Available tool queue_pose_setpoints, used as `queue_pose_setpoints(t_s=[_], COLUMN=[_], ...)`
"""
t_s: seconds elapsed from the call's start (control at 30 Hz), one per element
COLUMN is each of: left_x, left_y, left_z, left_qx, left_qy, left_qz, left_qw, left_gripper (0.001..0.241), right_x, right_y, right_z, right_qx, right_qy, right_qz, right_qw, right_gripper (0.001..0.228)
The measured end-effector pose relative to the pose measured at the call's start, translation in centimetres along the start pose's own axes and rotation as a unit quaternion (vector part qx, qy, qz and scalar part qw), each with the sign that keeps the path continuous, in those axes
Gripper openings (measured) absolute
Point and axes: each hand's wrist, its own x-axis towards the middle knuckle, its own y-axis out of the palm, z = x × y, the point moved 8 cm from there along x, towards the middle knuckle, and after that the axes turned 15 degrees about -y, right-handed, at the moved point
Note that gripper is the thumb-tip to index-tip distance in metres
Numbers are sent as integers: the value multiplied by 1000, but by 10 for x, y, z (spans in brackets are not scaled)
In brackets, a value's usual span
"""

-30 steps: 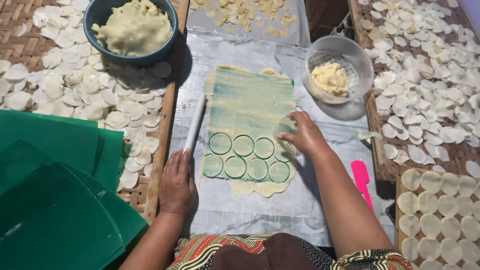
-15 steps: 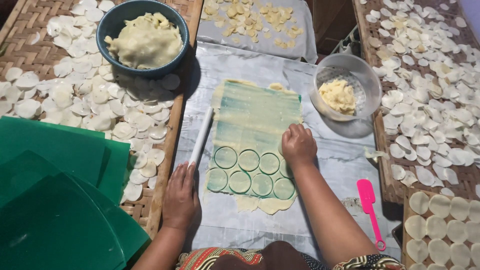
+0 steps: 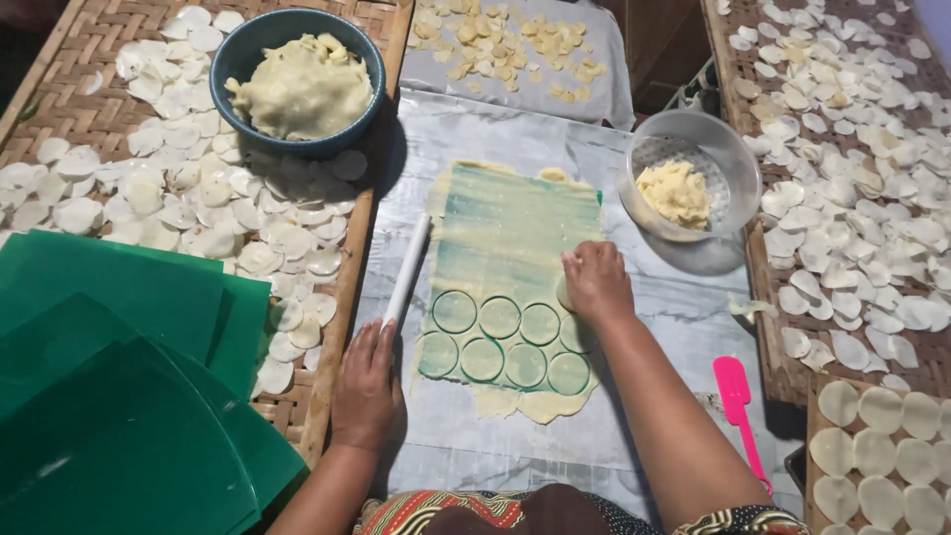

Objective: Rolling out dough, cutting it into small circles using a mold, and placing filling on each circle.

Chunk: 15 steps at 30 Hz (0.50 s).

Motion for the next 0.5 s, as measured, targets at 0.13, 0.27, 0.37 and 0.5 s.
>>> queue_pose_setpoints(t_s=[0.13,0.27,0.37,0.5], left_x=[1,1,-1,-2], left_y=[0,-1,5,7], left_z=[1,0,6,6], left_qx=[-3,0,-5,-9], left_qy=[2,6,12,26], left_qz=[3,-4,-9,-19], left_qw=[1000,1000,1000,999], left_gripper=[68,67,63,60], right_x=[-6,-6,5,17], right_y=[-27,-36,-49,-35], right_z=[3,4,28,47], right_qx=[101,58,66,99], right_qy=[63,32,13,-31], right_qz=[125,151,136,128], right_qw=[985,986,988,986], right_gripper=[77,61,59,59])
